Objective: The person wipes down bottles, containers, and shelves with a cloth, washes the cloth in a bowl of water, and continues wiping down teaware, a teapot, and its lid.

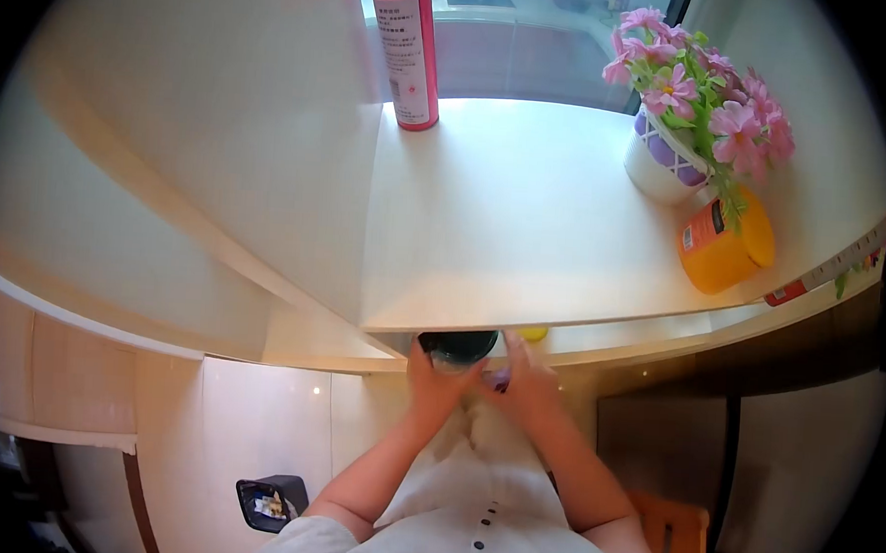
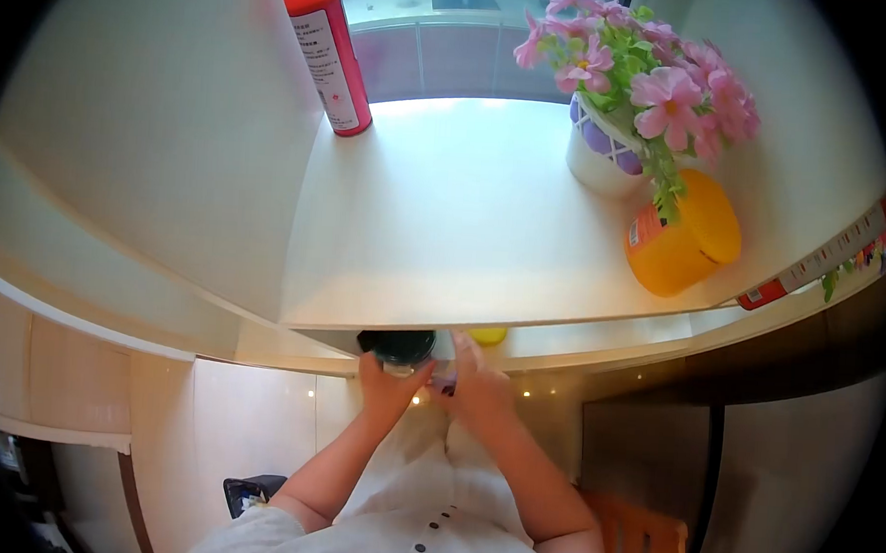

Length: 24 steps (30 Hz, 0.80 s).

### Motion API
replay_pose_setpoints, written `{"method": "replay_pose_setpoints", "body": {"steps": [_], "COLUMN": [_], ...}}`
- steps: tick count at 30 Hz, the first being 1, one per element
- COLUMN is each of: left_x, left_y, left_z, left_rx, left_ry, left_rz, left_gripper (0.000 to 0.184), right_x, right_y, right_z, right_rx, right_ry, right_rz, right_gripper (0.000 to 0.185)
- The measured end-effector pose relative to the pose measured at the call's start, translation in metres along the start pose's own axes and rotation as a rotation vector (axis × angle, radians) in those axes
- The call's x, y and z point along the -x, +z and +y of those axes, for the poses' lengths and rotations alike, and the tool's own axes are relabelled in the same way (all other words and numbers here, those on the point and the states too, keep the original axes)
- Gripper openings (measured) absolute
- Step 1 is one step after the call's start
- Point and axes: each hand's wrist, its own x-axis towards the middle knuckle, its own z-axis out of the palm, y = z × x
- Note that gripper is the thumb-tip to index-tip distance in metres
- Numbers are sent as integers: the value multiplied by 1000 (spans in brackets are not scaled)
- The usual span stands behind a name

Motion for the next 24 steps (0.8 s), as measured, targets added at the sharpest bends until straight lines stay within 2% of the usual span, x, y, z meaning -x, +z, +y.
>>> {"method": "replay_pose_setpoints", "body": {"steps": [1, 2, 7, 9, 10, 11, 13, 14, 15, 16, 17, 18, 19, 21, 22, 24], "left_x": [3, 3, 28, 34, 32, 31, 36, 33, 28, 28, 28, 27, 28, 30, 32, 34], "left_y": [-8, -20, -40, -56, -67, -75, -84, -89, -96, -94, -89, -87, -88, -89, -86, -88], "left_z": [4, 9, 35, 59, 78, 86, 91, 100, 108, 106, 106, 112, 113, 115, 119, 119], "left_rx": [27, 109, 81, 47, 63, 93, 272, 352, 318, 424, 530, 564, 566, 561, 606, 619], "left_ry": [-24, -48, 32, 217, 209, 300, 362, 487, 564, 604, 642, 675, 679, 700, 694, 703], "left_rz": [-48, -184, -304, -318, -378, -421, -417, -364, -323, -213, -102, -23, -28, 7, 40, 46], "left_gripper": [79, 79, 79, 79, 82, 92, 100, 106, 102, 98, 95, 79, 79, 67, 60, 58], "right_x": [2, 5, 25, 38, 45, 51, 54, 53, 53, 53, 51, 49, 43, 27, 13, -15], "right_y": [-2, -7, -12, -23, -18, -13, -54, -80, -107, -129, -144, -160, -174, -199, -207, -222], "right_z": [-2, -7, -21, -28, -16, -4, -27, -46, -65, -85, -96, -108, -114, -123, -130, -145], "right_rx": [-1, -6, -67, -183, -258, -333, -886, -1257, -1547, -1286, -1153, -1014, -725, -138, -199, -319], "right_ry": [-4, -19, 4, -138, -155, -171, 60, 260, 487, 263, 148, 47, -84, -319, -313, -307], "right_rz": [1, -55, -233, -105, -114, -125, -321, -411, -450, -308, -240, -160, -134, -83, -36, 59], "right_gripper": [84, 82, 75, 68, 66, 64, 59, 55, 51, 54, 55, 56, 57, 59, 59, 57]}}
